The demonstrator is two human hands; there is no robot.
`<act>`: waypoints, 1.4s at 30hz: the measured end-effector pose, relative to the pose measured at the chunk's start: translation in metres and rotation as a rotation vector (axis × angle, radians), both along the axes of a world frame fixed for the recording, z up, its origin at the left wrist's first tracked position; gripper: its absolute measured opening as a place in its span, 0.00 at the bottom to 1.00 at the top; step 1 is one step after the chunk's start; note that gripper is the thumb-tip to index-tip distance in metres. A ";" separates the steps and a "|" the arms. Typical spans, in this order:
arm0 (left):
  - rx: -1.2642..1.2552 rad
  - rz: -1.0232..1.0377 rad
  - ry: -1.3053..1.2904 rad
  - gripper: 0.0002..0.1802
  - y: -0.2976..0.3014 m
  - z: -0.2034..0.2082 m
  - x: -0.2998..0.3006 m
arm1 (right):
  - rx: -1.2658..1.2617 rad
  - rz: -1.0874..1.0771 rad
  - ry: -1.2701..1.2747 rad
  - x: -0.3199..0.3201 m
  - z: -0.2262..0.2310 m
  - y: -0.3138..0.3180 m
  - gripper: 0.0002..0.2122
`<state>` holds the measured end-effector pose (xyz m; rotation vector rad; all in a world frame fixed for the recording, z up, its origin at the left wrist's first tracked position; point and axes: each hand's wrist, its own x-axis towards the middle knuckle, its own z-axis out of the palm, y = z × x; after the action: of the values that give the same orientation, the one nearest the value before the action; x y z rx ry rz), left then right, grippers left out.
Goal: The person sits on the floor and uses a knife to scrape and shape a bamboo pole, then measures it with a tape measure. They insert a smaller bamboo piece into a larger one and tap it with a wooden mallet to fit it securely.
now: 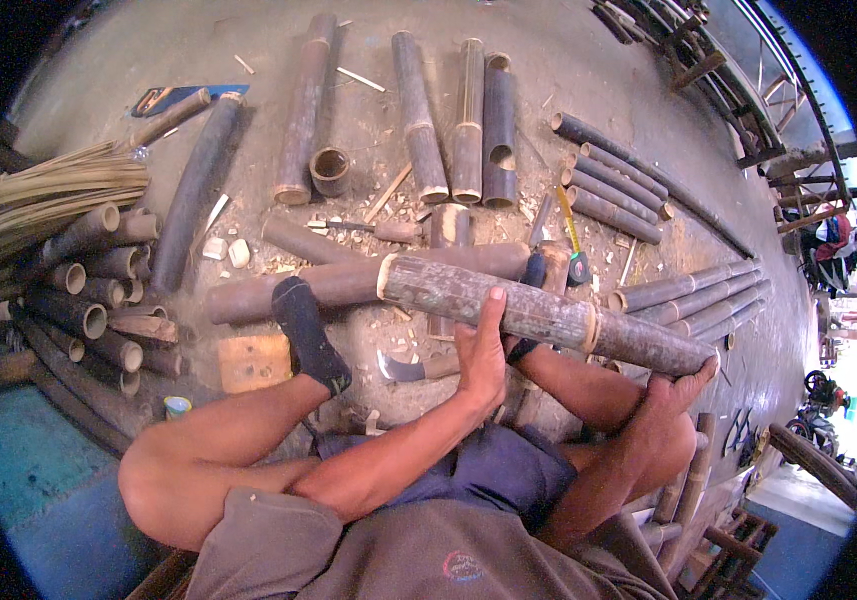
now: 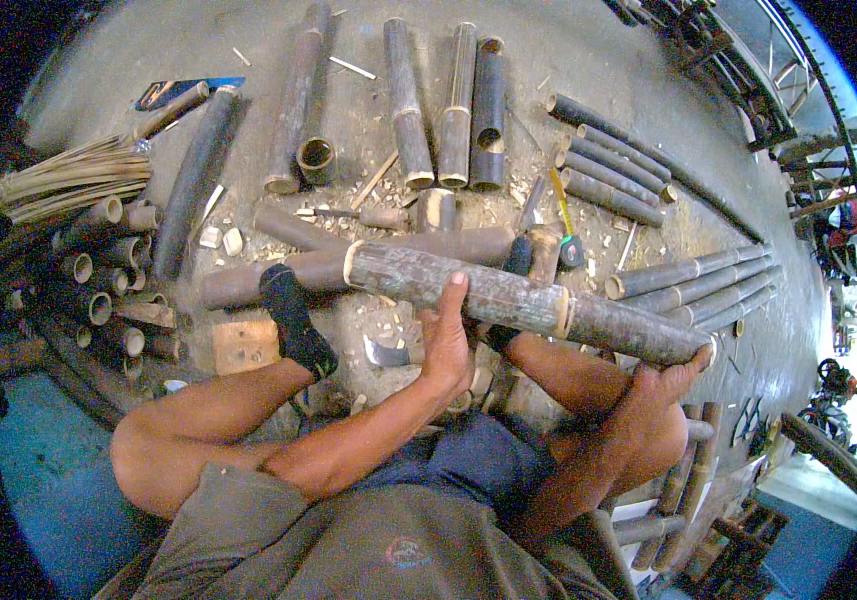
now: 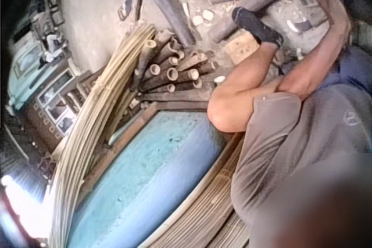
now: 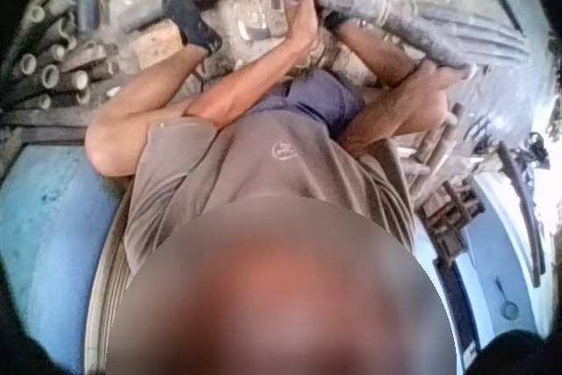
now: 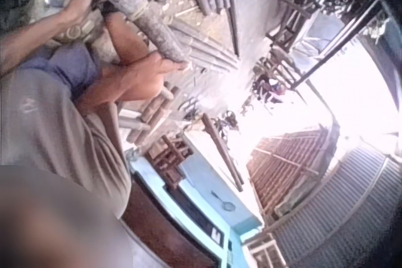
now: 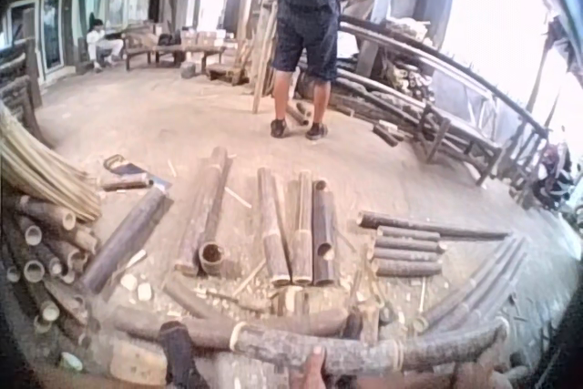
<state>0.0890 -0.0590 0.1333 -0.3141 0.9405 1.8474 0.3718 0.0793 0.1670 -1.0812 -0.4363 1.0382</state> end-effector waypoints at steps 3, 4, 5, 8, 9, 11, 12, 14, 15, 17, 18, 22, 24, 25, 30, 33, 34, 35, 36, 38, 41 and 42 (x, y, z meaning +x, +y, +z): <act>-0.012 -0.086 -0.010 0.38 -0.002 -0.005 0.002 | -0.002 0.066 0.034 -0.017 -0.006 -0.005 0.31; 0.007 -0.073 -0.004 0.37 -0.003 -0.006 0.003 | -0.023 0.039 0.052 -0.023 -0.008 -0.006 0.31; 0.005 -0.059 -0.005 0.37 -0.003 -0.007 0.006 | -0.059 0.067 0.088 -0.031 -0.013 -0.009 0.32; -0.010 -0.099 0.024 0.34 -0.004 -0.010 0.011 | -0.164 0.050 0.136 -0.050 -0.027 -0.016 0.32; -0.017 -0.126 0.040 0.32 -0.004 -0.012 0.012 | -0.165 0.074 0.154 -0.055 -0.033 -0.018 0.32; -0.005 -0.159 0.064 0.32 -0.006 -0.014 0.011 | -0.190 0.073 0.148 -0.060 -0.040 -0.020 0.33; -0.016 -0.188 0.067 0.32 -0.006 -0.016 0.010 | -0.166 0.082 0.137 -0.061 -0.041 -0.020 0.33; -0.045 -0.187 0.041 0.32 -0.009 -0.018 0.006 | -0.155 0.063 0.141 -0.060 -0.041 -0.018 0.33; -0.084 -0.198 0.012 0.32 -0.009 -0.019 0.003 | -0.125 0.085 0.133 -0.060 -0.040 -0.017 0.31; -0.049 -0.077 -0.024 0.32 -0.007 -0.021 -0.005 | -0.087 0.056 0.107 -0.058 -0.035 -0.016 0.29; -0.006 -0.013 -0.039 0.32 -0.005 -0.024 -0.011 | -0.076 0.065 0.103 -0.057 -0.032 -0.016 0.31; -0.060 0.064 -0.039 0.29 0.002 -0.043 -0.046 | -0.122 0.004 0.116 -0.053 -0.024 -0.018 0.34; -0.093 0.010 0.007 0.27 0.006 -0.054 -0.055 | -0.137 -0.029 0.103 -0.049 -0.024 -0.017 0.34; -0.095 -0.010 -0.004 0.26 0.006 -0.059 -0.057 | -0.140 -0.031 0.094 -0.048 -0.025 -0.016 0.34; -0.120 -0.030 0.033 0.27 0.005 -0.068 -0.062 | -0.101 -0.023 0.134 -0.044 -0.033 -0.014 0.35; -0.141 -0.183 0.102 0.29 0.002 -0.066 -0.073 | -0.021 -0.021 0.165 -0.049 -0.034 -0.018 0.34; -0.165 -0.230 0.107 0.29 0.001 -0.064 -0.078 | 0.002 -0.002 0.184 -0.051 -0.033 -0.020 0.34; -0.174 -0.321 0.173 0.29 0.001 -0.063 -0.082 | 0.052 0.060 0.201 -0.053 -0.032 -0.021 0.34; -0.186 -0.407 0.222 0.30 0.002 -0.061 -0.085 | 0.048 0.075 0.238 -0.054 -0.031 -0.022 0.33; -0.208 -0.511 0.265 0.31 0.001 -0.056 -0.089 | 0.068 0.111 0.310 -0.055 -0.028 -0.020 0.33; -0.185 -0.592 0.241 0.35 -0.002 -0.048 -0.092 | 0.035 0.077 0.168 -0.053 -0.028 -0.014 0.35; -0.144 -0.633 0.224 0.37 -0.003 -0.046 -0.098 | 0.001 0.034 0.104 -0.051 -0.030 -0.013 0.35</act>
<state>-0.0088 -0.0616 0.0871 0.1064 1.1678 1.2491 0.3207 0.0667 0.1375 -1.0169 -0.3723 1.1186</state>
